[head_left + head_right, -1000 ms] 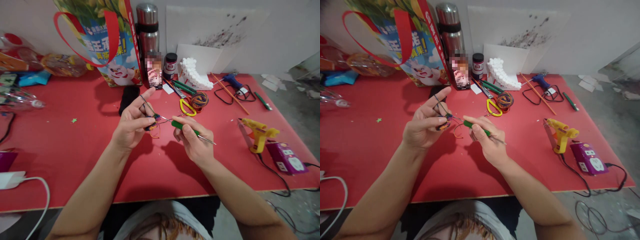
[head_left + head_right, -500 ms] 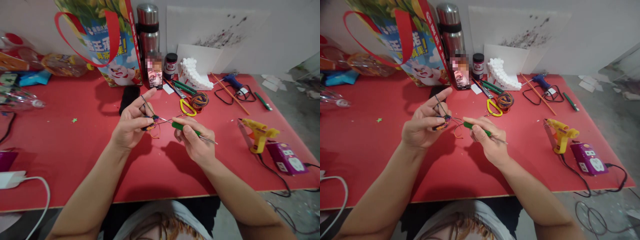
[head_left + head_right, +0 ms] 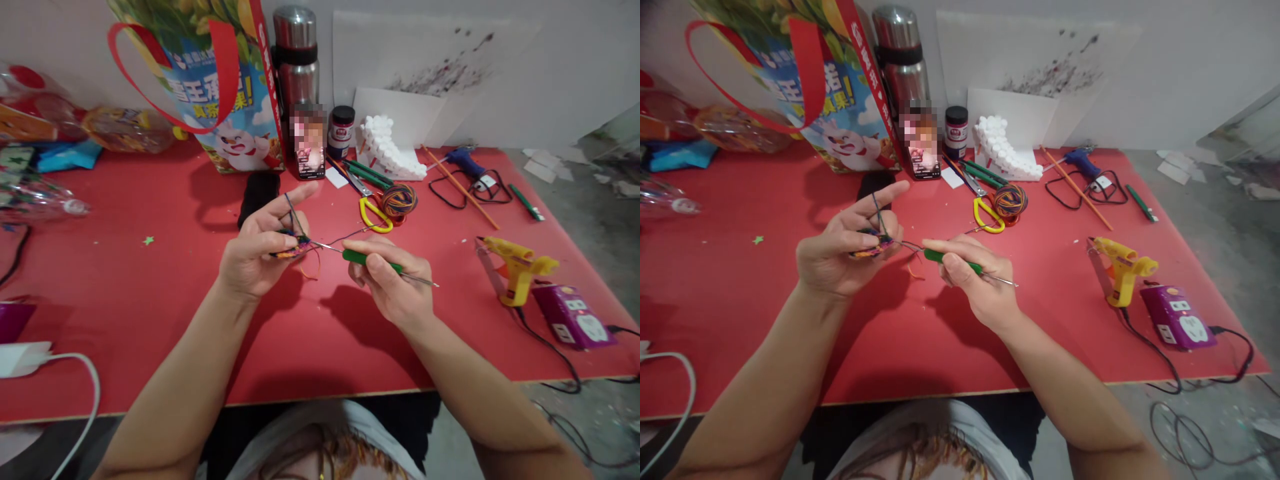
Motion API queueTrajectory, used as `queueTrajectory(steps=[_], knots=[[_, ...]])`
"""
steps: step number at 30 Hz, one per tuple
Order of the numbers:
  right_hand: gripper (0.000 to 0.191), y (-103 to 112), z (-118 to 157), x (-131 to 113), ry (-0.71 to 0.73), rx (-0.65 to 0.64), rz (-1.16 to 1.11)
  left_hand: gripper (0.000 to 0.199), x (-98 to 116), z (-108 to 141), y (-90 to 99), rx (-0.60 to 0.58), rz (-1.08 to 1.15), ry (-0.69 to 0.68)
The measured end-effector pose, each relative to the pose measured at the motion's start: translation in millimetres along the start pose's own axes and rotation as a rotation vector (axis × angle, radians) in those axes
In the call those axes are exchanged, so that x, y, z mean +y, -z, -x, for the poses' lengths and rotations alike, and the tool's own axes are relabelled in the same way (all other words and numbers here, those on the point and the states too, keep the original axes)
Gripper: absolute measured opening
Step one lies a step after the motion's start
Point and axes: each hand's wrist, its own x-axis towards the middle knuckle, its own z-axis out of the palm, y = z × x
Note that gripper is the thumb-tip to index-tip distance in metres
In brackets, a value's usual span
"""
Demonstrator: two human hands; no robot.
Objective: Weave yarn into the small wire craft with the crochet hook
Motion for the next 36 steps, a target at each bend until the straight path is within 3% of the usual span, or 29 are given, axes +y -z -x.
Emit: queueTrajectory(steps=[7, 16, 27, 36], knots=[[0.023, 4, -2, -4, -0.011, -0.046, 0.003, 0.069, 3, 1, 3.3, -0.080, 0.016, 0.081], [0.023, 25, -14, -13, -0.101, -0.276, -0.078, 0.067, 0, 2, 5.7, -0.215, 0.041, 0.281], [0.022, 28, -20, -9, -0.302, -0.331, -0.341, 0.057, -11, 2, 5.3, -0.350, 0.023, 0.354], [0.026, 23, -16, -3, -0.398, -0.233, -0.480, 0.056, -22, 1, 1.5, -0.271, 0.074, 0.255]])
